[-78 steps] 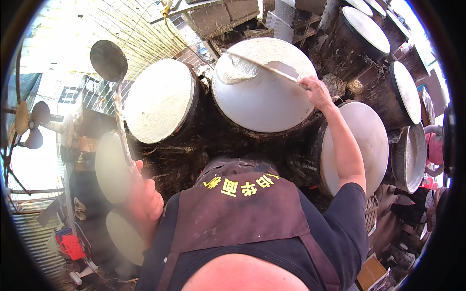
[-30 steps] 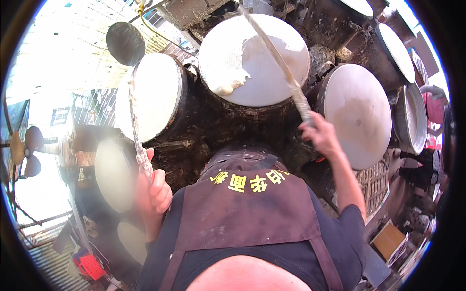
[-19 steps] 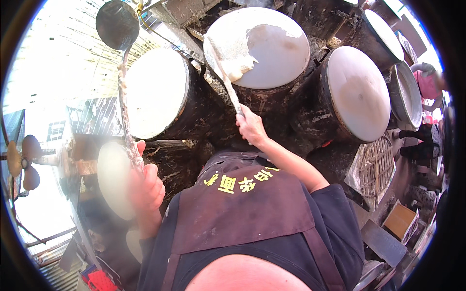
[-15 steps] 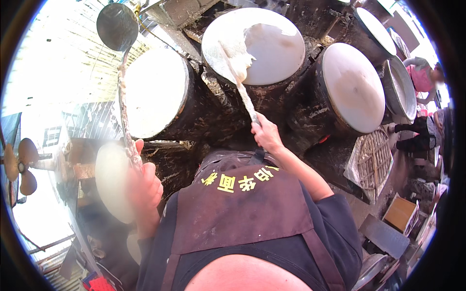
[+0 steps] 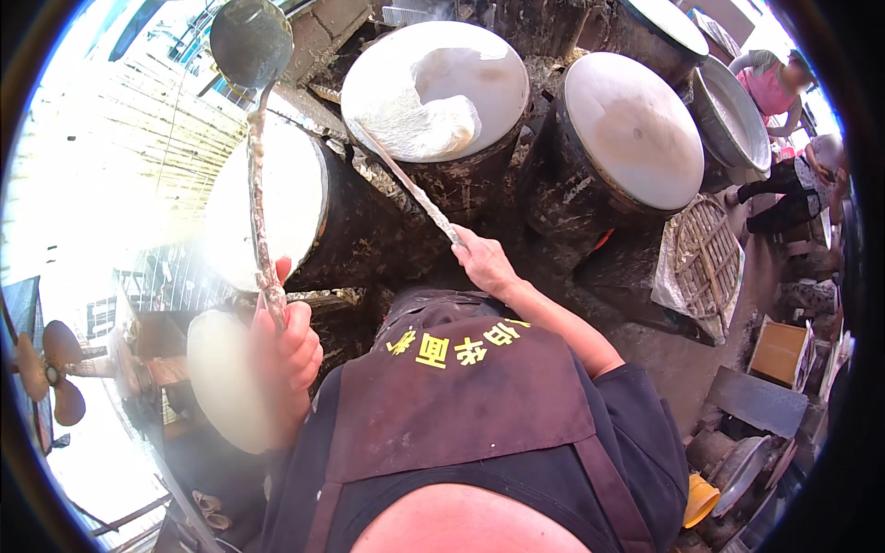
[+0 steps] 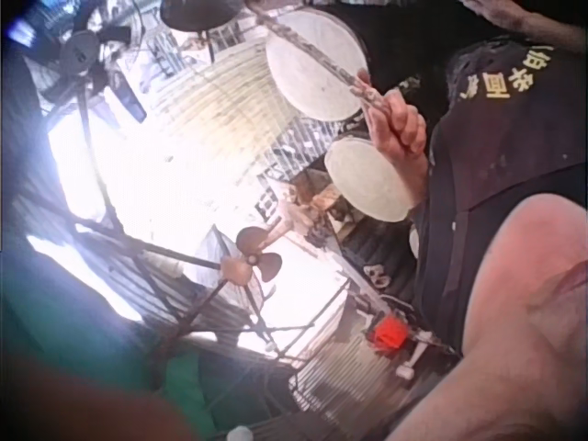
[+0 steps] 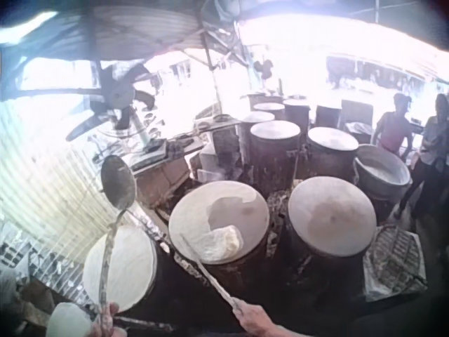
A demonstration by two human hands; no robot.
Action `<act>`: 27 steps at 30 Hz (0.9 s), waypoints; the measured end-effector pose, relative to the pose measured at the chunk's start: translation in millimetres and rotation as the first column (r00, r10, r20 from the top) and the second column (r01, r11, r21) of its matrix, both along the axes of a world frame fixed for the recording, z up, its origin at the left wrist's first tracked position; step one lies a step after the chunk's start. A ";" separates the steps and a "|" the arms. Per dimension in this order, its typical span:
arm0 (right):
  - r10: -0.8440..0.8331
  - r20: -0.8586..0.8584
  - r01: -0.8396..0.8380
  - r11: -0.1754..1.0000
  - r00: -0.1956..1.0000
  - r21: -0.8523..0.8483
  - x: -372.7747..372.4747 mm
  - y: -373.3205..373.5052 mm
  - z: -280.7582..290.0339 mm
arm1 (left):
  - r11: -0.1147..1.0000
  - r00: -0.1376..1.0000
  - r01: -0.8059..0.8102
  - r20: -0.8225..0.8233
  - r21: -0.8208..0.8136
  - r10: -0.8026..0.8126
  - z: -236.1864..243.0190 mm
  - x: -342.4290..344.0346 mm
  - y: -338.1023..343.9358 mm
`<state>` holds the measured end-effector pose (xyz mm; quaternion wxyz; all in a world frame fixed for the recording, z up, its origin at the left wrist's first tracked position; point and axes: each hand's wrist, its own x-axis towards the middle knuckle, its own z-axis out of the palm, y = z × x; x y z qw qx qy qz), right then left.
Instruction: The person scoops batter from a large metal bowl and pours it onto several hot cylindrical griddles, then uses a wooden spreader to rotate and thin the batter into circular crepes. The person repeatedly scoops, pours, and spreads batter across multiple griddles in a continuous cycle.
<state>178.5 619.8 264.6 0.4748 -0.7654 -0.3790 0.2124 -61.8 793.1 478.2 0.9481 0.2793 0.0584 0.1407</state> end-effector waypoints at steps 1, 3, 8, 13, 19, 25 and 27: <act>-0.047 0.041 0.047 0.999 0.998 -0.021 5.8 -7.6 -2.7 | 1.000 0.999 0.026 0.023 -0.001 -0.026 -2.2 2.9 -0.1; -0.123 0.023 0.123 0.992 0.992 -0.013 26.9 -30.9 -5.3 | 1.000 1.000 0.001 -0.005 0.001 -0.001 0.6 9.0 -3.9; -0.143 -0.093 0.138 0.988 0.985 -0.065 82.4 -68.4 14.8 | 0.996 0.996 -0.062 -0.072 -0.059 0.057 4.6 25.2 -18.4; -0.233 -0.333 0.178 0.966 0.914 -0.187 120.5 -59.8 46.4 | 0.998 0.992 -0.053 -0.116 -0.040 0.048 6.8 37.5 -24.5; 0.019 0.114 -0.017 1.000 0.993 -0.023 99.0 -74.6 12.4 | 0.999 0.997 0.006 -0.079 -0.038 -0.009 -1.3 48.3 -22.7; -0.095 0.091 0.102 0.992 0.991 -0.069 149.4 -95.8 17.2 | 0.996 0.997 0.027 -0.069 -0.082 -0.032 0.2 64.5 -22.8; -0.117 0.080 0.122 0.991 0.990 -0.061 167.7 -84.3 24.9 | 0.997 0.994 0.012 -0.106 -0.076 -0.020 3.2 67.9 -25.4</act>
